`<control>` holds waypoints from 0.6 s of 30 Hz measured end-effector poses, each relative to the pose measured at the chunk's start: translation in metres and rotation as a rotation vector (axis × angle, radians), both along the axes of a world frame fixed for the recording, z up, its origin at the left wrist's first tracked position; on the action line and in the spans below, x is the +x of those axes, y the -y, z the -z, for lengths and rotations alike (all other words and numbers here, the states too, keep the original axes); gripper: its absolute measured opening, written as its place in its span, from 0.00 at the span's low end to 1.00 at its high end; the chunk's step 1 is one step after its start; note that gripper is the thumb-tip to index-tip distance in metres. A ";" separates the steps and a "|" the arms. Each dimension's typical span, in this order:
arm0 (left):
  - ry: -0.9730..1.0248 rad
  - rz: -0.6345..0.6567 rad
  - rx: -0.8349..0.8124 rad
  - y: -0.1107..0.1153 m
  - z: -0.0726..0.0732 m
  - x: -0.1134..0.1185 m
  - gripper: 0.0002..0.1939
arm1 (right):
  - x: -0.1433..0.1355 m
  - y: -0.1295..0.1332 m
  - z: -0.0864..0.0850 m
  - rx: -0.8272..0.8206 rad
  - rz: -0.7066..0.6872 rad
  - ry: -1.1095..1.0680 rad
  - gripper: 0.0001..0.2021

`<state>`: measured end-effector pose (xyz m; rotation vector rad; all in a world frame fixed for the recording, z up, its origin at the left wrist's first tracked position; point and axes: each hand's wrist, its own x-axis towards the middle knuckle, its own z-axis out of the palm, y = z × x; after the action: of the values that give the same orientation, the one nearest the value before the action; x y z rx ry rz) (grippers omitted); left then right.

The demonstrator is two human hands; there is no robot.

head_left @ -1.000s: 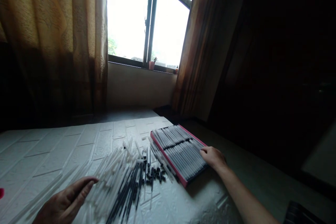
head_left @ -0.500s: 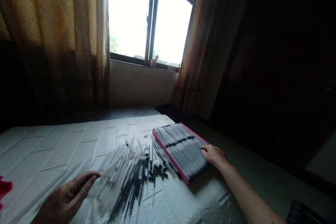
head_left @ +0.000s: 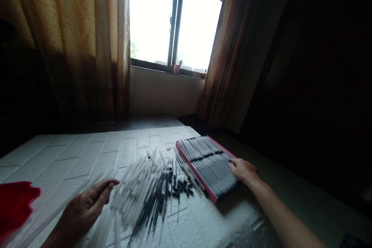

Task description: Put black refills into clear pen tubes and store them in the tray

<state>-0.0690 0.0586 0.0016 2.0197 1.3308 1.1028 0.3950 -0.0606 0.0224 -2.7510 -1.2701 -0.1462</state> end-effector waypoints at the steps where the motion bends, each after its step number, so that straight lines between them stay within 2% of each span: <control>1: -0.016 0.033 -0.007 -0.001 0.003 0.000 0.19 | -0.003 -0.002 -0.003 0.011 -0.013 0.007 0.19; 5: -0.010 0.076 0.080 -0.008 0.019 -0.004 0.20 | -0.024 -0.013 -0.019 0.073 -0.129 0.035 0.17; 10: -0.044 0.082 0.198 -0.020 0.029 -0.009 0.18 | -0.076 -0.032 -0.035 0.147 -0.379 0.055 0.15; 13: -0.082 0.107 0.200 -0.023 0.033 -0.012 0.19 | -0.113 -0.045 -0.033 0.154 -0.505 0.046 0.14; 18: -0.151 0.033 0.203 -0.021 0.034 -0.013 0.19 | -0.161 -0.069 -0.015 0.121 -0.616 0.018 0.12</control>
<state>-0.0819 0.0796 -0.0324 2.3039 1.2968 1.1290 0.2343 0.0082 0.0375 -2.1414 -1.9608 -0.1830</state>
